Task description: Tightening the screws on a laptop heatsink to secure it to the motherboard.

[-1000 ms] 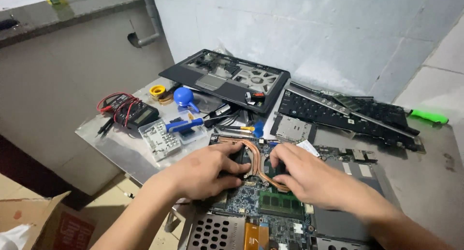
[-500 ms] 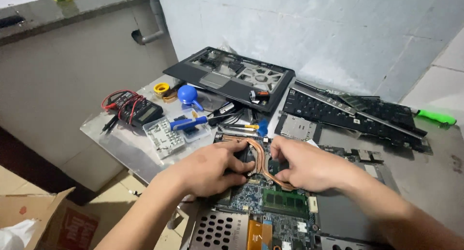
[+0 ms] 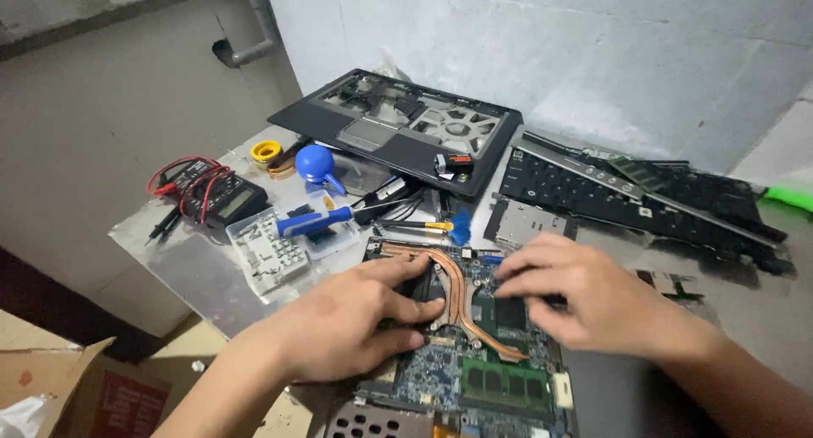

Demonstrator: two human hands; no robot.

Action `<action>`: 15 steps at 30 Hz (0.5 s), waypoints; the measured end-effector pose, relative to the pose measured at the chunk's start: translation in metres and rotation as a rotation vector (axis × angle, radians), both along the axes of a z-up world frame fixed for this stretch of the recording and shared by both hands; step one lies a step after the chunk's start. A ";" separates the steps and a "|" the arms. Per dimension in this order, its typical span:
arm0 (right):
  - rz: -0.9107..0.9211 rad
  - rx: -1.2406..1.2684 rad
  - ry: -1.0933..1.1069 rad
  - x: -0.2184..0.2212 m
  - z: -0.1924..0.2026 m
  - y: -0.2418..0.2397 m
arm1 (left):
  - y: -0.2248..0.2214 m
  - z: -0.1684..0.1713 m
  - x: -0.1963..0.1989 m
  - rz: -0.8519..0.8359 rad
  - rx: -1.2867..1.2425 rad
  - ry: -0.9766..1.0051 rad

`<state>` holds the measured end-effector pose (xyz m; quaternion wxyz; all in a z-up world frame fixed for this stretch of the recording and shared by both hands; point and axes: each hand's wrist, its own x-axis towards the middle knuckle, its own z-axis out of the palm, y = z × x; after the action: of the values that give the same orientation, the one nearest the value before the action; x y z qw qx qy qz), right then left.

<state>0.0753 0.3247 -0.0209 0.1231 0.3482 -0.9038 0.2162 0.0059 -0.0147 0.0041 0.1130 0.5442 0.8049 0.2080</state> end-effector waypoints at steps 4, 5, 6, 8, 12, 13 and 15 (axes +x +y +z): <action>0.070 -0.042 0.085 0.008 0.003 -0.004 | 0.000 0.009 0.002 -0.066 0.023 -0.045; 0.067 -0.031 0.108 0.012 0.005 -0.006 | 0.000 0.010 0.003 -0.065 0.040 -0.019; 0.063 -0.016 0.136 0.013 0.009 -0.008 | 0.001 0.012 0.004 -0.063 0.060 0.014; 0.054 -0.012 0.121 0.015 0.016 -0.008 | 0.000 0.016 0.002 -0.045 0.026 -0.045; -0.030 -0.023 0.077 0.019 0.019 -0.012 | -0.004 0.002 -0.002 -0.018 0.035 -0.022; -0.034 -0.026 0.070 0.020 0.020 -0.015 | -0.003 -0.002 -0.002 -0.021 0.032 -0.030; -0.079 -0.037 -0.020 0.021 0.025 -0.018 | 0.001 -0.010 -0.003 0.045 0.157 0.038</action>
<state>0.0961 0.3069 0.0039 0.1291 0.3076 -0.9139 0.2314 0.0026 -0.0140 -0.0064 0.0497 0.5369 0.8002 0.2626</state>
